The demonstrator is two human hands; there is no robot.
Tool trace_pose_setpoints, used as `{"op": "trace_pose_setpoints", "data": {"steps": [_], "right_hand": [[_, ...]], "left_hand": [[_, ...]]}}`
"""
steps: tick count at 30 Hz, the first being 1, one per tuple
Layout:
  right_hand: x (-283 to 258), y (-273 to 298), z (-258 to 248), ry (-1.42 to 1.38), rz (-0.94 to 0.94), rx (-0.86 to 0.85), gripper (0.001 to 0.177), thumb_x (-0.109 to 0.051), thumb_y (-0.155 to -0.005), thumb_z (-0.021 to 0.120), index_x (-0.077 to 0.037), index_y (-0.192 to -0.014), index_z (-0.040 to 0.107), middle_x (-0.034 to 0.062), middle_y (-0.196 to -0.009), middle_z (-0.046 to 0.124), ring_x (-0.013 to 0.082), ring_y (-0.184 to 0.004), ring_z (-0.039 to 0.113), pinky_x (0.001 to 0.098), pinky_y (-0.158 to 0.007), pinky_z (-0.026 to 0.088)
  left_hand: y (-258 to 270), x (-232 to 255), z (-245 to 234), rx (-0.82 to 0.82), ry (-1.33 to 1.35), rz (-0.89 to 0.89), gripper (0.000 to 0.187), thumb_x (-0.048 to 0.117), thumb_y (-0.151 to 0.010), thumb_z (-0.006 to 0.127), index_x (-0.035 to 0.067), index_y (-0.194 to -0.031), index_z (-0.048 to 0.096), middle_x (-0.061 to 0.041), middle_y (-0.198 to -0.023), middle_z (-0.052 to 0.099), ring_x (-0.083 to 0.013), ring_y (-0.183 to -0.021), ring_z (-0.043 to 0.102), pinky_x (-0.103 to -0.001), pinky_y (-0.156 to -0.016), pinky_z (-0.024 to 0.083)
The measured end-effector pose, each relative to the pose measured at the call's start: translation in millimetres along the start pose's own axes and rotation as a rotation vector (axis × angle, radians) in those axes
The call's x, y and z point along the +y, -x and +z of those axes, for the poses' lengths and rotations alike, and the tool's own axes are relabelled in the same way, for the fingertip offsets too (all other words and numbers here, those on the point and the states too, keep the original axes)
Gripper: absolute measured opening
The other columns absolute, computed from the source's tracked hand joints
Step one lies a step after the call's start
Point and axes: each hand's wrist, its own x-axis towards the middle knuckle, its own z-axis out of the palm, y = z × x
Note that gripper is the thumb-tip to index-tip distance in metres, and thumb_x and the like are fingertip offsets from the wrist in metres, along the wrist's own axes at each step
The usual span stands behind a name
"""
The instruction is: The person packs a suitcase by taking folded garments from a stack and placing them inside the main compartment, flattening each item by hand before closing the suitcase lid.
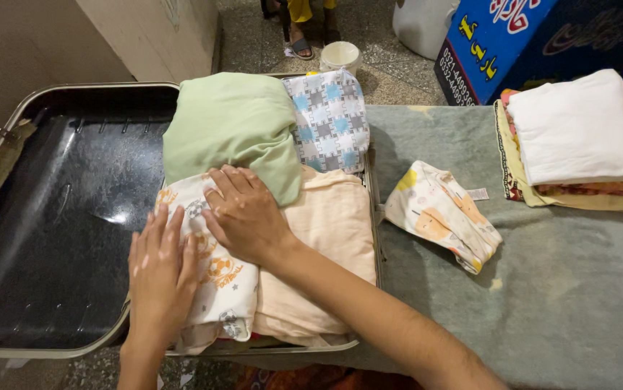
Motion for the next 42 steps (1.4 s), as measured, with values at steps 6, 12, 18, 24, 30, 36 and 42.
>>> {"op": "trace_pose_setpoints", "data": {"steps": [6, 12, 18, 24, 30, 36, 42], "right_hand": [[0, 14, 2, 0.066, 0.015, -0.055, 0.067, -0.040, -0.082, 0.067, 0.005, -0.131, 0.062, 0.0269, -0.147, 0.052, 0.0392, -0.139, 0.047, 0.0490, -0.121, 0.030], [-2, 18, 10, 0.098, 0.054, -0.131, 0.075, -0.045, -0.082, 0.064, 0.005, -0.138, 0.057, 0.0277, -0.156, 0.044, 0.0391, -0.147, 0.040, 0.0491, -0.125, 0.023], [-3, 20, 13, 0.121, 0.053, -0.147, 0.075, -0.045, -0.084, 0.063, 0.004, -0.140, 0.056, 0.0267, -0.157, 0.043, 0.0378, -0.149, 0.038, 0.0487, -0.126, 0.021], [-2, 23, 13, 0.127, 0.036, -0.142, 0.078, -0.050, -0.085, 0.062, 0.001, -0.144, 0.054, 0.0261, -0.159, 0.041, 0.0377, -0.151, 0.035, 0.0486, -0.127, 0.020], [5, 23, -3, 0.013, -0.038, -0.313, 0.111, -0.076, -0.076, 0.061, -0.002, -0.154, 0.037, 0.0349, -0.161, 0.023, 0.0511, -0.151, 0.018, 0.0611, -0.122, 0.010], [0, 36, -29, -0.049, -0.088, -0.518, 0.145, -0.092, -0.052, 0.069, -0.003, -0.158, 0.025, 0.0414, -0.161, 0.007, 0.0604, -0.150, 0.004, 0.0692, -0.118, 0.003], [-16, 36, -27, 0.110, -0.041, -0.516, 0.144, -0.085, -0.047, 0.076, -0.010, -0.159, 0.027, 0.0369, -0.163, 0.007, 0.0568, -0.151, 0.001, 0.0693, -0.118, 0.000]], "left_hand": [[-49, -17, 38, -0.070, 0.049, -0.015, 0.055, 0.036, -0.108, 0.040, 0.001, -0.150, 0.049, -0.024, -0.153, 0.047, -0.0435, -0.143, 0.044, -0.049, -0.118, 0.033], [-51, -56, 73, -0.109, -0.102, 0.107, 0.059, 0.037, -0.109, 0.035, -0.002, -0.153, 0.044, -0.024, -0.158, 0.046, -0.0422, -0.139, 0.048, -0.046, -0.110, 0.040], [-50, -43, 71, -0.107, -0.002, -0.113, 0.060, 0.041, -0.108, 0.037, -0.001, -0.151, 0.045, -0.022, -0.153, 0.048, -0.0377, -0.136, 0.048, -0.047, -0.107, 0.041], [-29, -17, 47, 0.007, -0.028, -0.103, 0.057, 0.042, -0.110, 0.033, 0.004, -0.148, 0.052, -0.019, -0.151, 0.054, -0.0369, -0.140, 0.052, -0.047, -0.116, 0.039], [15, -27, 25, -0.121, -0.039, -0.053, 0.075, 0.049, -0.103, 0.041, -0.002, -0.157, 0.030, -0.027, -0.164, 0.025, -0.0457, -0.149, 0.027, -0.053, -0.118, 0.024], [62, -36, 13, -0.189, 0.001, -0.086, 0.108, 0.062, -0.085, 0.055, -0.008, -0.157, 0.014, -0.035, -0.164, 0.008, -0.0531, -0.147, 0.017, -0.055, -0.115, 0.021], [65, -23, 13, -0.109, -0.132, -0.016, 0.118, 0.066, -0.078, 0.061, -0.013, -0.154, 0.016, -0.040, -0.160, 0.012, -0.0547, -0.146, 0.020, -0.057, -0.115, 0.024]]}}
